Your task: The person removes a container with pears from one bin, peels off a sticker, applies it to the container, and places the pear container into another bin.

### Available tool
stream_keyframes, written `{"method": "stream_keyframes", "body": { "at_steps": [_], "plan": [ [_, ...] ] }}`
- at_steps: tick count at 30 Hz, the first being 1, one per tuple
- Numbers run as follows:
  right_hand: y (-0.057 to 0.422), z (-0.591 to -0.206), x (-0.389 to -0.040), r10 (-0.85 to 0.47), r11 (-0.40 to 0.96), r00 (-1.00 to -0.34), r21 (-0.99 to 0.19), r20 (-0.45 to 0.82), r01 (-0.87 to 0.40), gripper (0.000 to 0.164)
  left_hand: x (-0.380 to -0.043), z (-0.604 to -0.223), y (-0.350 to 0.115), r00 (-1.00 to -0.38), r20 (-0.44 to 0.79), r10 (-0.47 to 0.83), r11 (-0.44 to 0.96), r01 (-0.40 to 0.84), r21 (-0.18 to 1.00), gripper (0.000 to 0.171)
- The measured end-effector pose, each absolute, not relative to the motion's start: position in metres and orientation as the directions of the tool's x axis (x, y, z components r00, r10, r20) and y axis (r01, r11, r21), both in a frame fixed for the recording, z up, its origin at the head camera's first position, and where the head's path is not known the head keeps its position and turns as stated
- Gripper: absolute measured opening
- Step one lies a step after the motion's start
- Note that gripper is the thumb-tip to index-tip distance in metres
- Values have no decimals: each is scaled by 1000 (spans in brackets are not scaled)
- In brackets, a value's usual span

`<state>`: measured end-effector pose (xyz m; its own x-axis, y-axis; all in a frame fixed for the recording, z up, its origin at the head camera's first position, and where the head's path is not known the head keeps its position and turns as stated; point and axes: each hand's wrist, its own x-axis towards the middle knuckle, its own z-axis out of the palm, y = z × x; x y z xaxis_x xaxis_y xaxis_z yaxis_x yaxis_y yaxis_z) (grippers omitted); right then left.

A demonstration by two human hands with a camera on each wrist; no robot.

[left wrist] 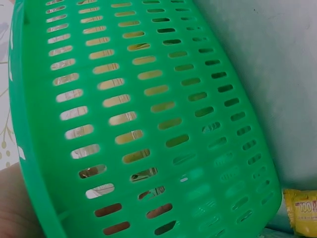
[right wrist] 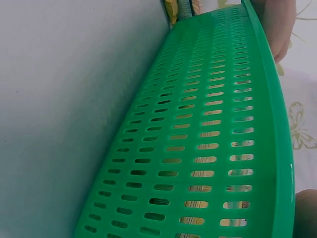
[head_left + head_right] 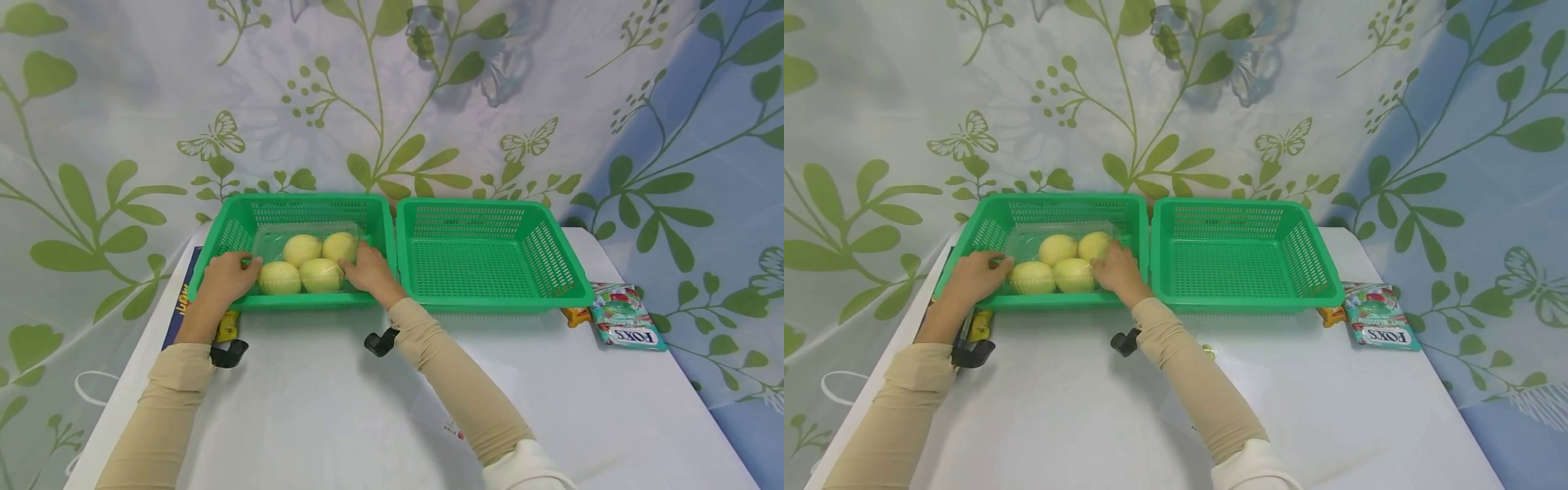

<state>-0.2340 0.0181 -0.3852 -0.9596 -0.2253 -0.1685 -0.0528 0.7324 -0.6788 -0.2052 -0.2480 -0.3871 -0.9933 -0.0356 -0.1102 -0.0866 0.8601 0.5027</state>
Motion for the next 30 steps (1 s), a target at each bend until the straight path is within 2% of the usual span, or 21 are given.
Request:
{"method": "stream_keyframes", "body": {
  "at_steps": [17, 30],
  "plan": [
    [21, -388, -238, -215, 681, -965, -731, -152, -36, 62, -206, -388, -250, -993, -110, -31, 834, -86, 546, 57],
    [24, -383, -237, -194, 655, -963, -756, -186, 14, 63, -205, -388, -252, -994, -99, -48, 800, -98, 592, 58]
  ]
}}
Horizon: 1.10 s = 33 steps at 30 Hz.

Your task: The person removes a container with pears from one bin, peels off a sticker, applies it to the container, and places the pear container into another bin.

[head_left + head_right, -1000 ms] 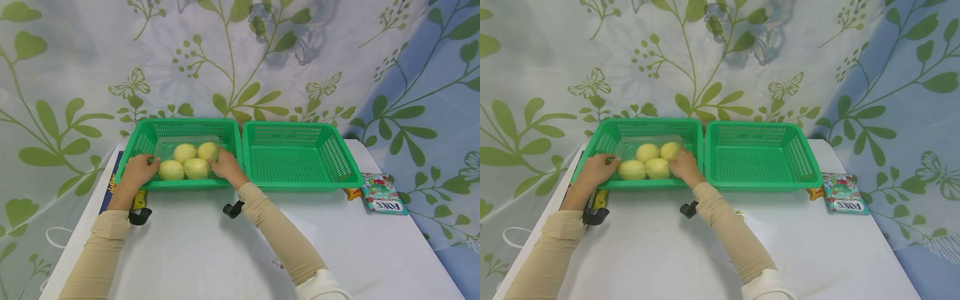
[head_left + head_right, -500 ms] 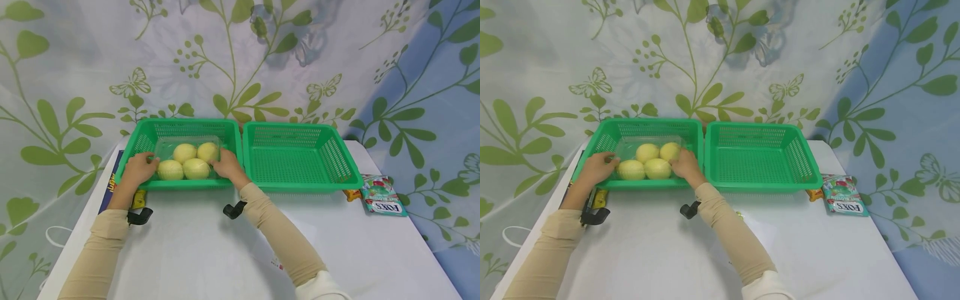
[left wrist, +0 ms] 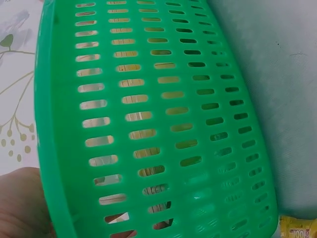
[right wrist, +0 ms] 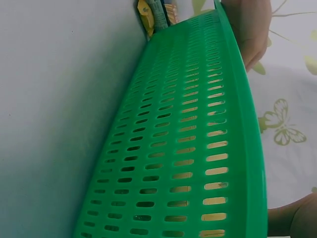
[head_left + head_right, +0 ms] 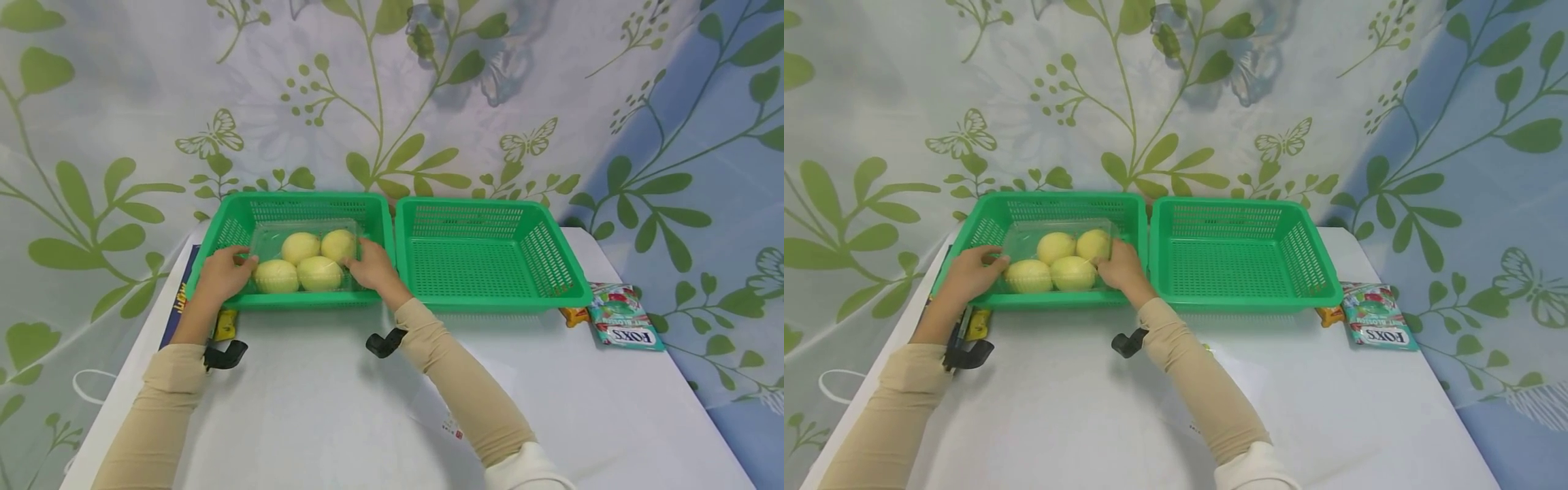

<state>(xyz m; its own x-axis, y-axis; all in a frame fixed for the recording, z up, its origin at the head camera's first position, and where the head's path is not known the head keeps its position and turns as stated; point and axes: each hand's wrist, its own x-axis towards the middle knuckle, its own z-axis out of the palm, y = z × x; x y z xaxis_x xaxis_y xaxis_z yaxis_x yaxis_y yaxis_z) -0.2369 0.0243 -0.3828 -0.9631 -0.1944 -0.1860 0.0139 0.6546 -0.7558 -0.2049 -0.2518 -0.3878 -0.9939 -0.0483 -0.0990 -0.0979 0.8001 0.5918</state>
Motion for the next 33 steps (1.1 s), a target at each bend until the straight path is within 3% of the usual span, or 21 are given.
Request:
{"method": "stream_keyframes", "body": {
  "at_steps": [22, 28, 33],
  "plan": [
    [31, -379, -238, -199, 648, -961, -762, -190, 16, 61, -201, -384, -247, -997, -63, -43, 786, -73, 614, 56],
    [32, -377, -236, -208, 633, -960, -774, -185, 12, 61, -201, -387, -252, -997, -40, -59, 747, -70, 661, 47],
    [34, -378, -236, -215, 567, -962, -823, -168, 17, 51, -200, -388, -256, -997, -34, -76, 721, -78, 688, 48]
  ]
}}
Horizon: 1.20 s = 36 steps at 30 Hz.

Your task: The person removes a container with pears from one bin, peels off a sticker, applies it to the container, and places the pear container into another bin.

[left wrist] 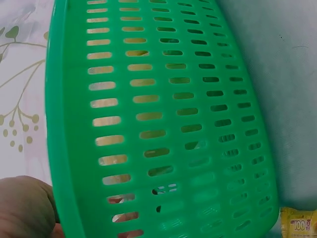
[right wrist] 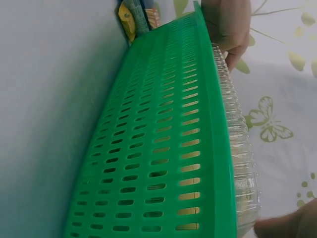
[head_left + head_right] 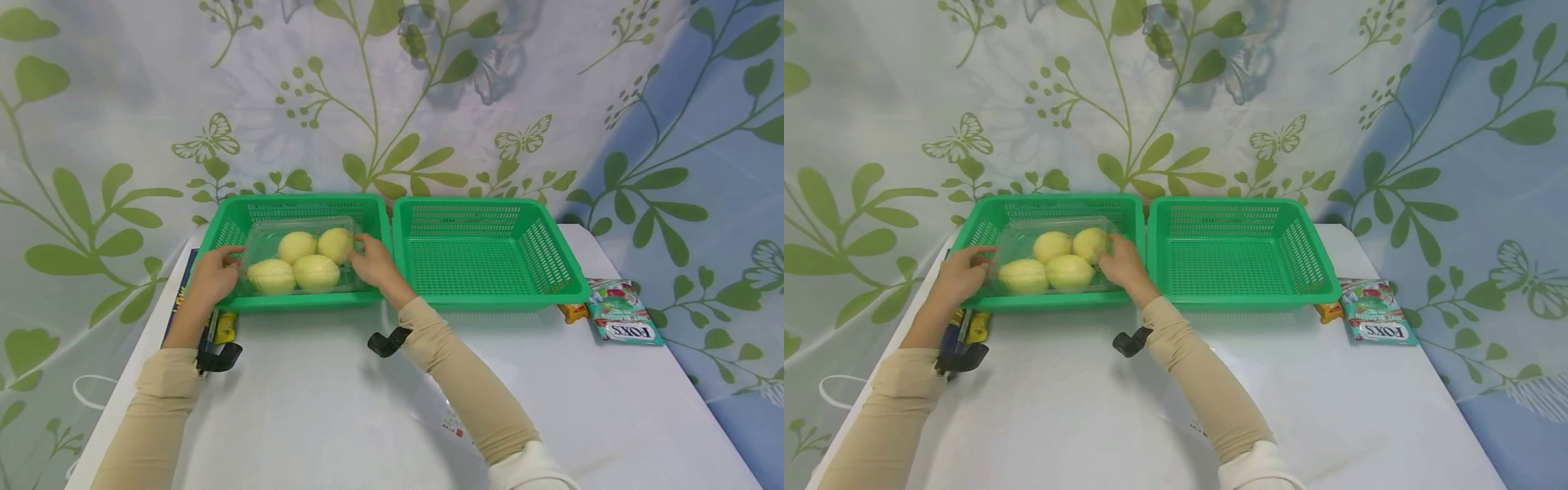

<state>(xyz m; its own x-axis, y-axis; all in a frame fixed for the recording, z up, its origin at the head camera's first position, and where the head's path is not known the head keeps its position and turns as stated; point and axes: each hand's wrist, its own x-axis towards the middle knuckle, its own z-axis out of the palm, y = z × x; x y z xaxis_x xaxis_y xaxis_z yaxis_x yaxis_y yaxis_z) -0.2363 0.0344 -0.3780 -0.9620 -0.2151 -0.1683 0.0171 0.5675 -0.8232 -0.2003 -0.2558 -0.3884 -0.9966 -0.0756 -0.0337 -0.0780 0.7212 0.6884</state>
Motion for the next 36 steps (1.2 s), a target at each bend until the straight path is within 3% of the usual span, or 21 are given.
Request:
{"method": "stream_keyframes", "body": {
  "at_steps": [4, 10, 23, 30, 36],
  "plan": [
    [37, -380, -237, -208, 508, -969, -861, -136, 12, 46, -199, -388, -256, -994, -11, -113, 714, -89, 694, 53],
    [38, -380, -236, -173, 461, -981, -887, -85, -4, 57, -199, -387, -255, -989, -4, -146, 694, -105, 713, 61],
    [40, -379, -235, -145, 477, -987, -879, -66, -11, 58, -198, -386, -255, -990, -10, -144, 665, -104, 739, 64],
    [41, -376, -235, -138, 423, -987, -906, -82, 16, 59, -197, -384, -255, -986, -9, -164, 661, -116, 741, 53],
    [44, -375, -237, -98, 339, -993, -940, -64, 27, 48, -198, -384, -257, -986, 5, -167, 629, -103, 770, 51]
  ]
}}
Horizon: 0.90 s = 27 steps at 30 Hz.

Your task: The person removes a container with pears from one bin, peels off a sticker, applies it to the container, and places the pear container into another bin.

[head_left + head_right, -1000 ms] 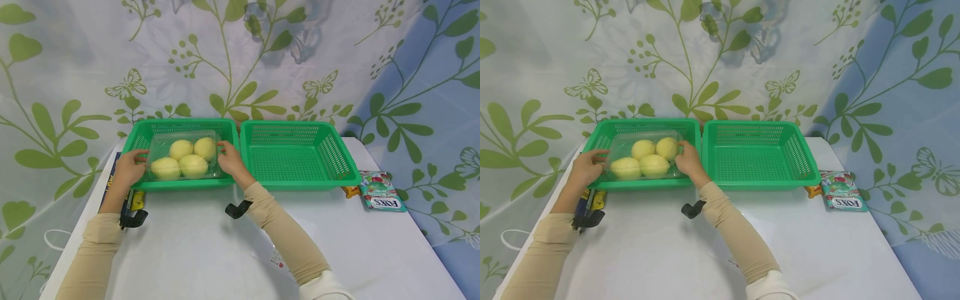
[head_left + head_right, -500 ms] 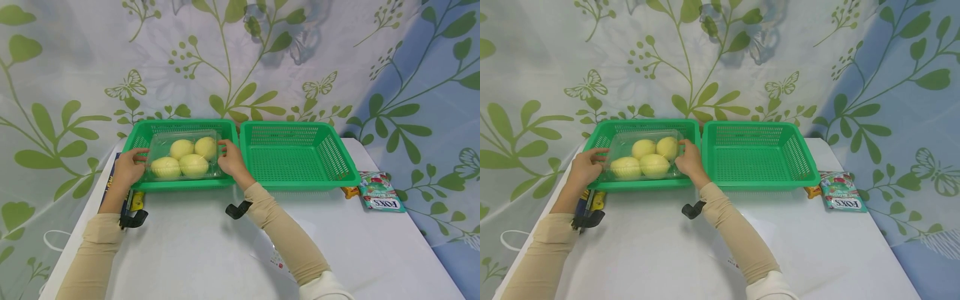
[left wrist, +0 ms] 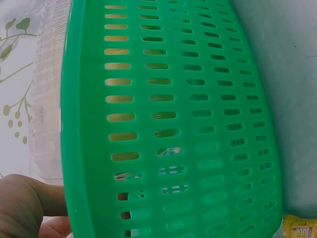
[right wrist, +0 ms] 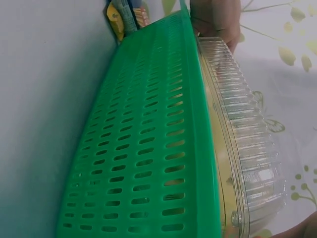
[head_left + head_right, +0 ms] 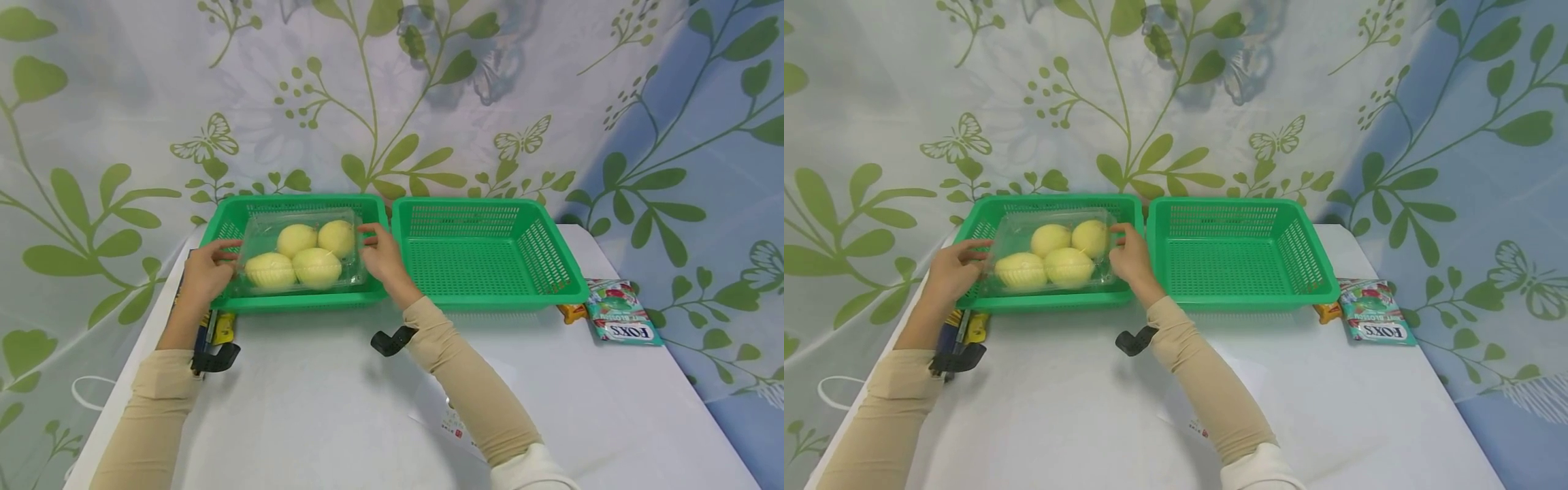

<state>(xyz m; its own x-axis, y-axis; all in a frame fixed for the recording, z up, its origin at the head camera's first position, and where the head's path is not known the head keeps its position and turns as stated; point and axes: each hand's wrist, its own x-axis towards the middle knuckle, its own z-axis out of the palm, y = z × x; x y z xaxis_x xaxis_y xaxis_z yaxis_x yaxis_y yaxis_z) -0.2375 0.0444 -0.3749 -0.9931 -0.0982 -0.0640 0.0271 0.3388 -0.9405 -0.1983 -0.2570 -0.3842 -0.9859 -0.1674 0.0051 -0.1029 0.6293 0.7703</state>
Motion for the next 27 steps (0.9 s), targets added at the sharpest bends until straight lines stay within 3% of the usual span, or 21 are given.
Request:
{"method": "stream_keyframes", "body": {
  "at_steps": [6, 12, 27],
  "plan": [
    [50, -378, -242, -66, 169, -995, -984, -75, 63, 46, -198, -384, -262, -991, -32, -132, 510, -95, 855, 45],
    [57, -375, -241, -44, 144, -994, -985, -101, 94, 47, -199, -384, -263, -987, -46, -156, 402, -106, 910, 42],
    [57, -378, -240, -36, 107, -996, -992, -76, 72, 46, -199, -385, -263, -985, -29, -171, 422, -99, 901, 44]
  ]
}}
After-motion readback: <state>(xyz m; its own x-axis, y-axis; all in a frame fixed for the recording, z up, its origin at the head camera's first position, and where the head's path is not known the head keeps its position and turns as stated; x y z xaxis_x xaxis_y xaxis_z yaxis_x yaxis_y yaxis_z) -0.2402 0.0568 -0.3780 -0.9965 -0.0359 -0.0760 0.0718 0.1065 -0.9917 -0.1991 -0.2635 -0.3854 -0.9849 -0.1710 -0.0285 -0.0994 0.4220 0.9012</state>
